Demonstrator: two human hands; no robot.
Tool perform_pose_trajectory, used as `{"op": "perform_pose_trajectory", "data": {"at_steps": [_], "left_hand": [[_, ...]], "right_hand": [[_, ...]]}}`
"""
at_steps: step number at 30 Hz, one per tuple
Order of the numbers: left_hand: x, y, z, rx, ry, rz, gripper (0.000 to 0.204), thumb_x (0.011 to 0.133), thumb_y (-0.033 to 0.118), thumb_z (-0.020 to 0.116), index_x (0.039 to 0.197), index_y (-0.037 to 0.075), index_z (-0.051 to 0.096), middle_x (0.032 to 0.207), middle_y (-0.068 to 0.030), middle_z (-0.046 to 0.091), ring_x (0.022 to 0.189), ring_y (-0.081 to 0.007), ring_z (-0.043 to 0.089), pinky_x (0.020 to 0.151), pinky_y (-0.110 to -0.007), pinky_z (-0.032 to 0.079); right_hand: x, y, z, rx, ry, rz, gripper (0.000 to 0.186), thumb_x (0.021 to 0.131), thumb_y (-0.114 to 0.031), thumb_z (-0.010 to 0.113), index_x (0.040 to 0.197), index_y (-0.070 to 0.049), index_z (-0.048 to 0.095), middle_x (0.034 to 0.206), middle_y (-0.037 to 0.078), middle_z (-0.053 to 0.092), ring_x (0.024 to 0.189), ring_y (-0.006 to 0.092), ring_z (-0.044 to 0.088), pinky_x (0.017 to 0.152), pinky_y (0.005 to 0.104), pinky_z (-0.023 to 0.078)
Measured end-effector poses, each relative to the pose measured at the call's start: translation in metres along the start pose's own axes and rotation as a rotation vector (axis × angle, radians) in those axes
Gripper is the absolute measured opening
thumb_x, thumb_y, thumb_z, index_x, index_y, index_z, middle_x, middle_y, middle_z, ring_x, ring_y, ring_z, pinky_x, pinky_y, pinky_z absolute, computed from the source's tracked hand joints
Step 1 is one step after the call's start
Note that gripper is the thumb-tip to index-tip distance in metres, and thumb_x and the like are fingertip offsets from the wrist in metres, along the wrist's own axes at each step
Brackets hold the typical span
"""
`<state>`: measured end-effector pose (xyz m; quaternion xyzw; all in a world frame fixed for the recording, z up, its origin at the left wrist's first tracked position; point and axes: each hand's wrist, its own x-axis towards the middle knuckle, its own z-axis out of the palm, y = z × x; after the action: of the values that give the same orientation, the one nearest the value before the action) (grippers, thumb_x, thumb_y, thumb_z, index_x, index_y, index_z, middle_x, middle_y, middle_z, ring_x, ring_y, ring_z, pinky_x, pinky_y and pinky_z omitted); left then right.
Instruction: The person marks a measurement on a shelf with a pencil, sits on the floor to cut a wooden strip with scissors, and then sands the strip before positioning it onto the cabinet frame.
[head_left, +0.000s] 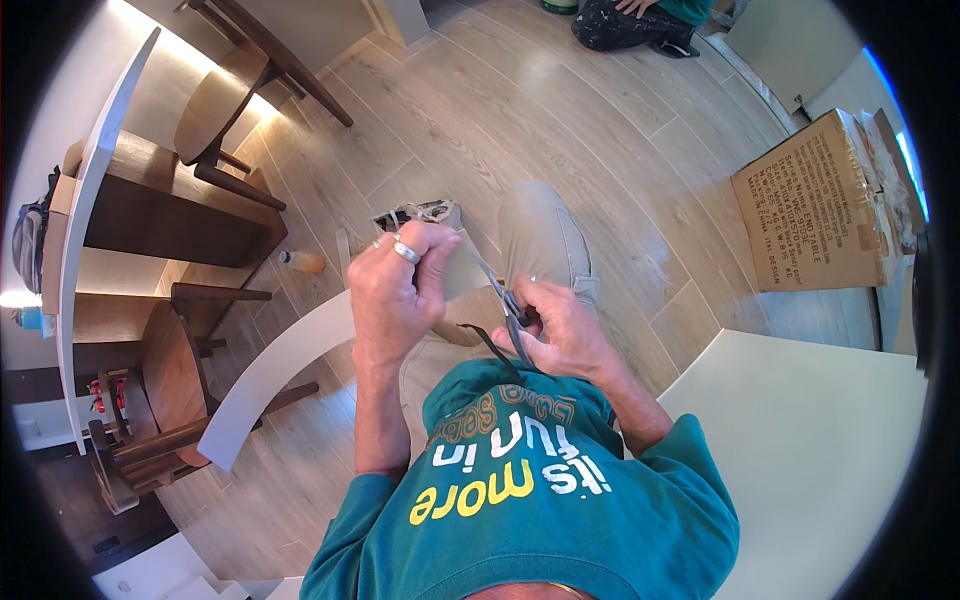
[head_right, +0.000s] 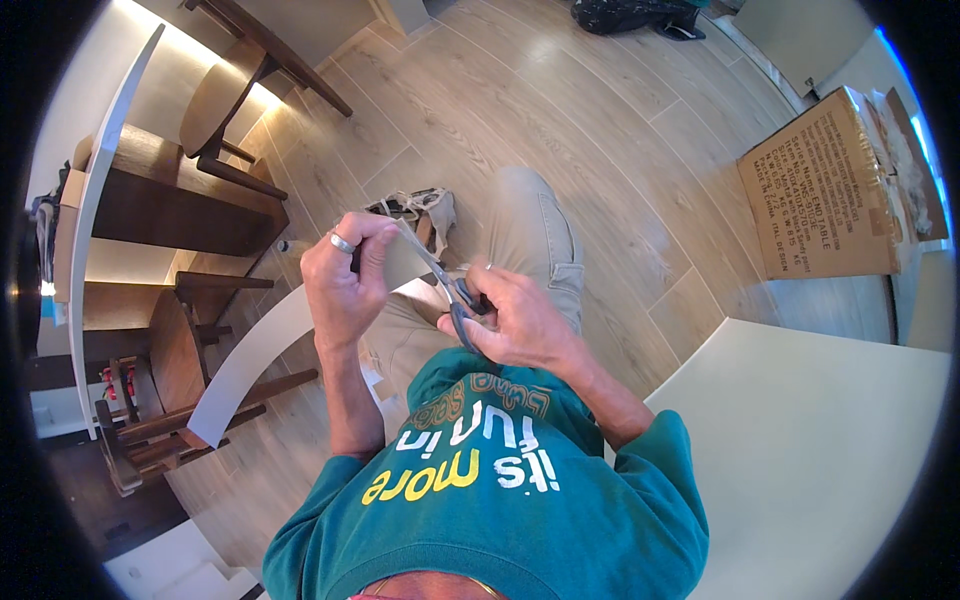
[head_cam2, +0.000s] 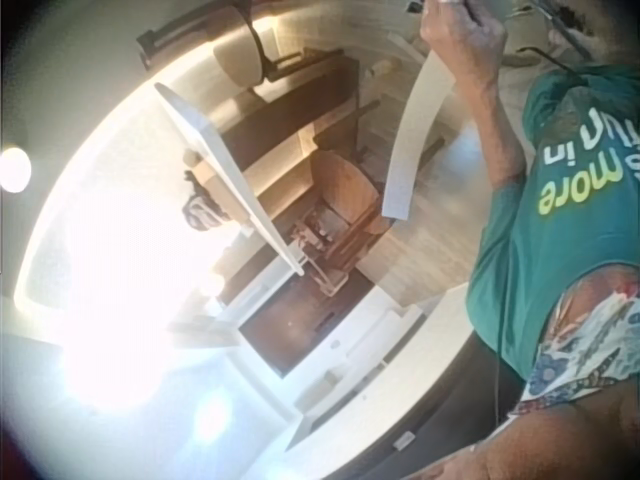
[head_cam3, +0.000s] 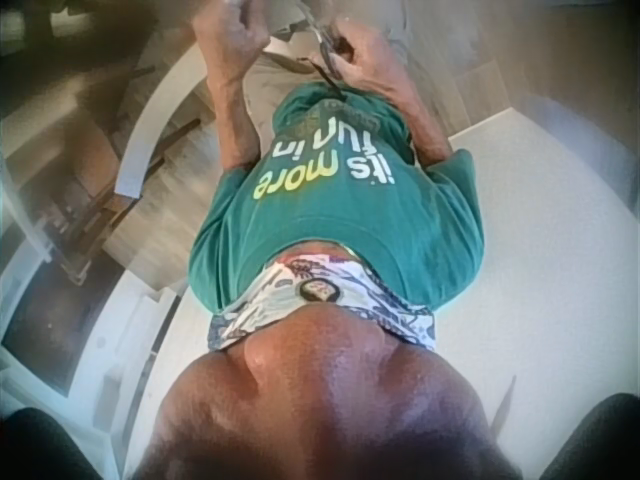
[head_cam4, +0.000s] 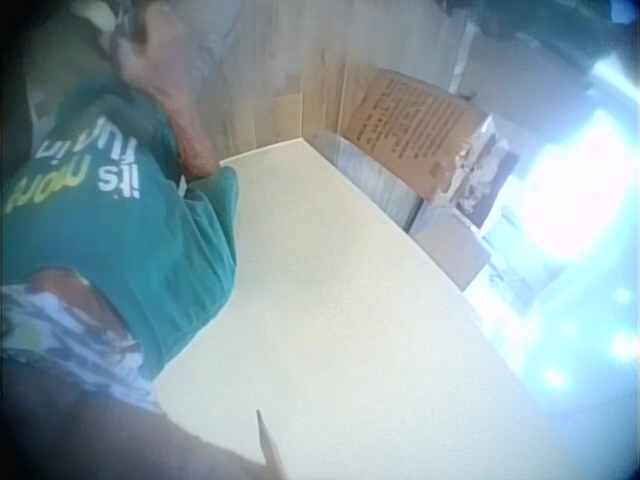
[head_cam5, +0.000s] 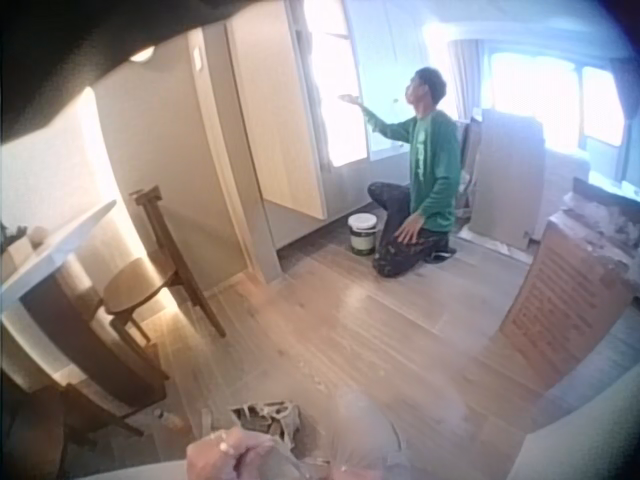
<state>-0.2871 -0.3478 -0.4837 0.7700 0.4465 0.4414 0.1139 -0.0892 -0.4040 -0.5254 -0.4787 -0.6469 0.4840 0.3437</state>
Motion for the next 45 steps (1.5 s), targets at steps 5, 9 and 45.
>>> {"op": "perform_pose_trajectory", "data": {"at_steps": [5,9,45], "left_hand": [[-0.001,0.004,0.000,0.013,0.017,0.022,0.010,0.083,0.003,0.074,0.085,0.007,0.064,0.071,-0.0051,0.065,0.055,-0.0213,0.054,0.053,-0.032,0.043],[-0.003,0.005,0.000,0.020,0.008,0.015,0.011,0.083,0.004,0.074,0.085,0.007,0.064,0.071,-0.0048,0.064,0.055,-0.0217,0.053,0.053,-0.033,0.043],[-0.009,0.002,0.003,-0.036,0.024,-0.002,0.012,0.083,0.001,0.073,0.084,0.007,0.063,0.069,-0.0058,0.063,0.053,-0.0212,0.053,0.053,-0.032,0.042]], "right_hand": [[0.000,0.001,0.000,-0.005,0.000,-0.023,0.046,0.079,-0.038,0.080,0.084,0.000,0.055,0.073,0.013,0.054,0.066,0.0257,0.055,0.056,0.0365,0.045],[0.000,0.001,0.000,-0.022,0.004,-0.041,0.048,0.080,-0.040,0.079,0.084,0.001,0.054,0.074,0.014,0.054,0.065,0.0267,0.053,0.057,0.0380,0.044],[0.001,0.013,0.003,-0.024,0.040,-0.130,0.040,0.077,-0.029,0.079,0.082,-0.002,0.051,0.068,0.009,0.049,0.059,0.0205,0.047,0.052,0.0338,0.037]]}}
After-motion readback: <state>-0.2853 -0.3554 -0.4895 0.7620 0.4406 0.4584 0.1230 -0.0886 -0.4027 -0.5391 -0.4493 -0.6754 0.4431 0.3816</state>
